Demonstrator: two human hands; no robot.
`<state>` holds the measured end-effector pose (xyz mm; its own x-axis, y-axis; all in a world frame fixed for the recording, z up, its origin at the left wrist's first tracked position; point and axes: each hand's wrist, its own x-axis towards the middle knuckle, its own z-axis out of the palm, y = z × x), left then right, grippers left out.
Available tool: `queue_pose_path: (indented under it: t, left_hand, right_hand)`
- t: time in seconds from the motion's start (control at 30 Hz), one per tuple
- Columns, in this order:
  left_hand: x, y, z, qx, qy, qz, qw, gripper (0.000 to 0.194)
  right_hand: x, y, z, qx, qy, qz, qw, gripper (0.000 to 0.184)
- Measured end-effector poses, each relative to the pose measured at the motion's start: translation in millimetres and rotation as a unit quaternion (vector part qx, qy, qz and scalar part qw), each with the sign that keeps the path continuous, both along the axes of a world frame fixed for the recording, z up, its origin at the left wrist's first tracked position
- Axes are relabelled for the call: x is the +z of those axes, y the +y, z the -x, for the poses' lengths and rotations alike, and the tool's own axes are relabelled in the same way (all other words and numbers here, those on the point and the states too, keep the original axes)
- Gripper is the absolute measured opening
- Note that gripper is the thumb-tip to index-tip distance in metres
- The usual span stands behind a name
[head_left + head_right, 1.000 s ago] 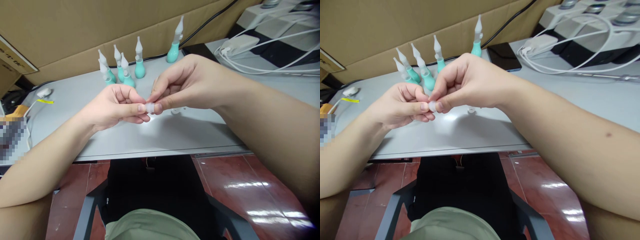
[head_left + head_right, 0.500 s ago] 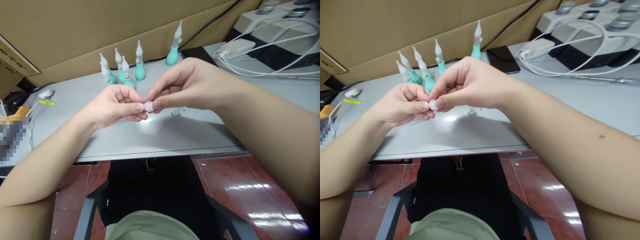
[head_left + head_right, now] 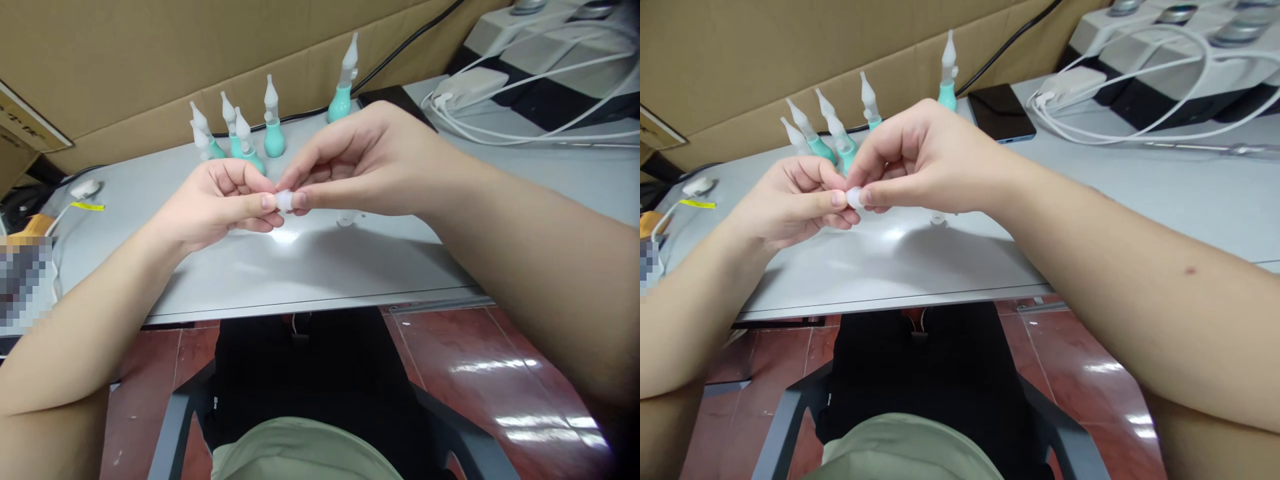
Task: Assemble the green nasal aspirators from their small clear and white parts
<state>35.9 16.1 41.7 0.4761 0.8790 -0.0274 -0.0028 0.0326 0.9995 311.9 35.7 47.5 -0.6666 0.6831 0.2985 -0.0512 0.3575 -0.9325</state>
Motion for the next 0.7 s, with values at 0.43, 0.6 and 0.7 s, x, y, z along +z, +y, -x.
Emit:
queue_pose_path:
  t: [0.43, 0.6, 0.7]
  left_hand:
    - [7.5, 5.3, 28.9, 0.059, 0.211, -0.319, 0.922, 0.019]
    - [5.2, 17.0, 37.8, -0.056, 0.334, -0.352, 0.873, 0.007]
    - [1.2, 20.1, 39.4, -0.079, 0.364, -0.329, 0.868, 0.015]
  right_hand:
    - [28.9, -1.4, -44.5, -0.214, -0.113, -0.216, 0.946, 0.042]
    - [33.1, 22.1, -59.9, -0.108, -0.329, -0.183, 0.920, 0.018]
    - [32.1, 32.2, -63.2, -0.096, -0.426, -0.127, 0.890, 0.030]
